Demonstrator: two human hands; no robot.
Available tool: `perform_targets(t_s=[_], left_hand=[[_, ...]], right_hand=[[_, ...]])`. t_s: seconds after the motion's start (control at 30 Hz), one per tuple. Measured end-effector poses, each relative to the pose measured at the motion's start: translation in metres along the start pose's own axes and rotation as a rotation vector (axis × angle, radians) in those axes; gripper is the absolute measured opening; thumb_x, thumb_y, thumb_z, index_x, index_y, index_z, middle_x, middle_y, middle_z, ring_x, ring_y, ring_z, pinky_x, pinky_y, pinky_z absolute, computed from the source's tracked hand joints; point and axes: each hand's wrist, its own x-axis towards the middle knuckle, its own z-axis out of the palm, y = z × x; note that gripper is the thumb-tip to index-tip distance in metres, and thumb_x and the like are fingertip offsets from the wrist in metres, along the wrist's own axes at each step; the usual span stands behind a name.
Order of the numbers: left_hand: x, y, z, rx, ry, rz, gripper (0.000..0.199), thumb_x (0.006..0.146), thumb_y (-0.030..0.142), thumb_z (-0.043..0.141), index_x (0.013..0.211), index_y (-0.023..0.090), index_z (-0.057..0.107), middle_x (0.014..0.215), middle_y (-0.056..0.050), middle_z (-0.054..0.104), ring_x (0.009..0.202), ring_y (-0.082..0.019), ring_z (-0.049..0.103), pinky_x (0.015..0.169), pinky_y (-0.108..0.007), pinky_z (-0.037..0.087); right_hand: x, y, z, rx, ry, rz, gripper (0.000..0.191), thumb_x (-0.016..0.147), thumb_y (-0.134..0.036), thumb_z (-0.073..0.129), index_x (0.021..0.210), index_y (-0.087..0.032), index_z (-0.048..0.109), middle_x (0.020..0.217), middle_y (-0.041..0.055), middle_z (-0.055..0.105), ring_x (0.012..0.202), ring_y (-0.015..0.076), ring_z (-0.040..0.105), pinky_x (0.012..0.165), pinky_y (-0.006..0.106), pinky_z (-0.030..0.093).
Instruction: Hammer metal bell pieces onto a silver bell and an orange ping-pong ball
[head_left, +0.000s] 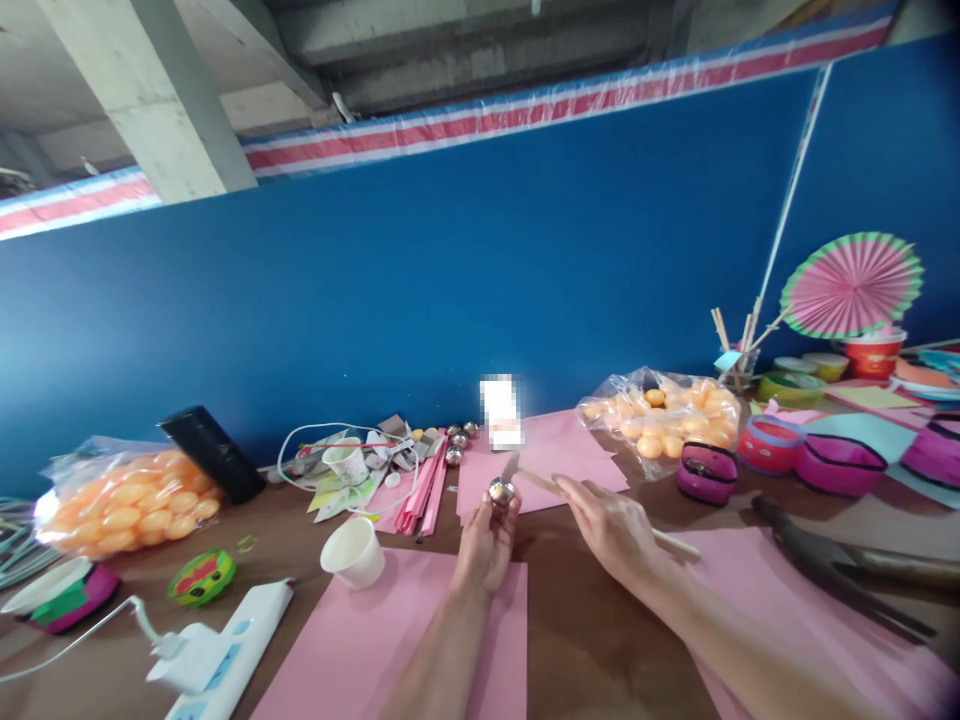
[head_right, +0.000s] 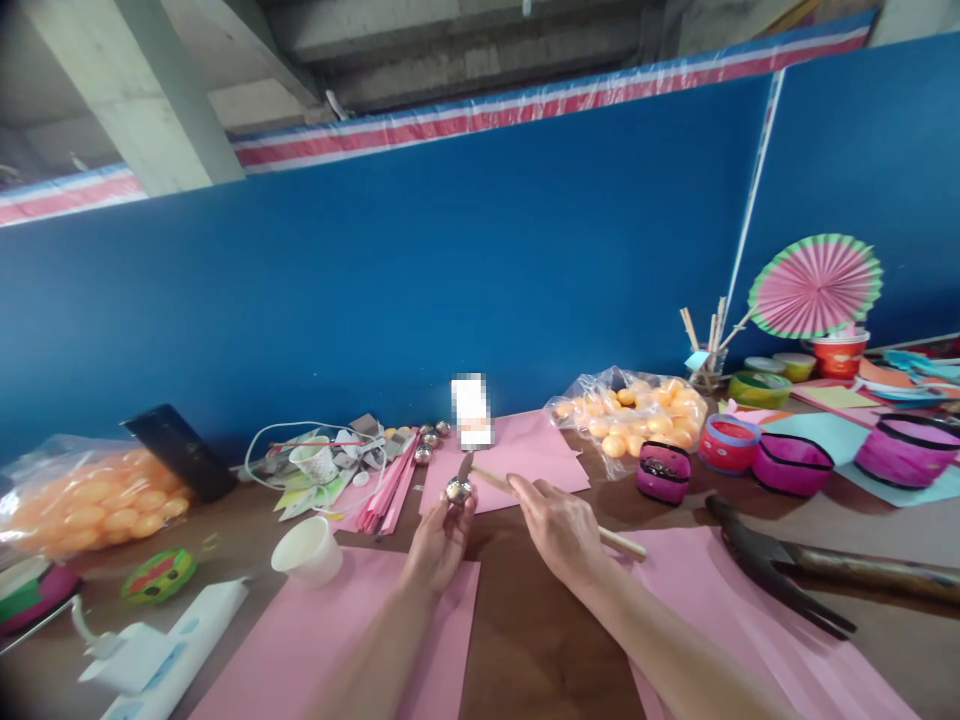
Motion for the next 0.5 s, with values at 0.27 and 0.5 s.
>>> perform_targets(t_s=[0.27,0.5], left_hand=[[0.0,0.0008,-0.0013,-0.06,-0.009,-0.045,0.014,0.081,0.008,0.045,0.082,0.007,0.059,0.087,-0.014,0.066,0.083,-0.018,0.064,0.069,-0.022,0.054],[0.0021,0.0004,-0.0038,-0.109,-0.023,-0.004,0.013,0.079,0.007,0.047,0.084,0.008,0.059,0.09,-0.013,0.066,0.086,-0.017,0.063,0.08,-0.027,0.051]], right_hand=[[-0.0019,-0.0024,-0.0007,-0.012,0.018,-0.042,0.028,0.09,-0.027,0.037,0.114,-0.028,0.053,0.073,0.0002,0.062,0.065,0.01,0.057,0.054,0.019,0.032],[-0.0033,-0.0038,0.0024,-0.039,0.044,-0.054,0.03,0.09,-0.028,0.038,0.117,-0.028,0.05,0.073,-0.0001,0.061,0.065,0.0096,0.056,0.055,0.019,0.031]])
